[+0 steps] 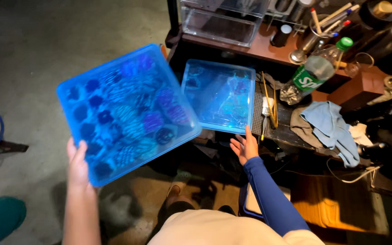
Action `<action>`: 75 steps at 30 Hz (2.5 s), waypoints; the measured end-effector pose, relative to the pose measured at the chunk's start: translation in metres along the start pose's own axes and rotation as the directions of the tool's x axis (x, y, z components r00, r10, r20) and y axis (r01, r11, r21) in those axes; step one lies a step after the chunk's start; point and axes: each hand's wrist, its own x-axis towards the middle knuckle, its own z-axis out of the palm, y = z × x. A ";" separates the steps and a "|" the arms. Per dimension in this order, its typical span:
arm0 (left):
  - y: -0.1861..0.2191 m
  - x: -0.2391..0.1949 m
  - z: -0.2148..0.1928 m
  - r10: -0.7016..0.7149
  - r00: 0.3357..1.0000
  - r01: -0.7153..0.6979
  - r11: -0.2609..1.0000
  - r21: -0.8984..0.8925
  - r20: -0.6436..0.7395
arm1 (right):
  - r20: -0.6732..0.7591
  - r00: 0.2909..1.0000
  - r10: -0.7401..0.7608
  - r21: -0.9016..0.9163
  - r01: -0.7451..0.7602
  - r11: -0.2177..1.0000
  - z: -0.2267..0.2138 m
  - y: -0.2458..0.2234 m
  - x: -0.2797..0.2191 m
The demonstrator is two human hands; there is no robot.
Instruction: The person wipes a blue plastic lid with a cloth, walks to another area to continue cleaning, and finally sets the lid down on a white folding table.
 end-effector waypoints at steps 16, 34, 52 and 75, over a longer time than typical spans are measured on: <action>-0.019 -0.129 -0.124 -0.235 0.952 0.271 0.945 0.184 -0.197 | 0.194 0.975 -0.110 0.125 0.087 0.988 -0.013 -0.054 -0.073; -0.143 -0.001 0.166 -0.526 0.834 0.517 0.850 0.101 0.165 | 0.203 0.938 -0.282 0.041 0.279 0.959 -0.025 -0.071 -0.163; -0.202 0.144 0.214 -0.512 0.790 0.440 0.856 0.271 0.336 | 0.167 0.979 -0.112 -0.004 0.114 0.993 0.022 -0.044 -0.060; -0.197 0.195 0.227 -0.370 0.870 0.052 0.725 0.687 0.325 | 0.128 0.660 -0.740 -0.991 0.112 -0.072 -0.012 -0.086 -0.003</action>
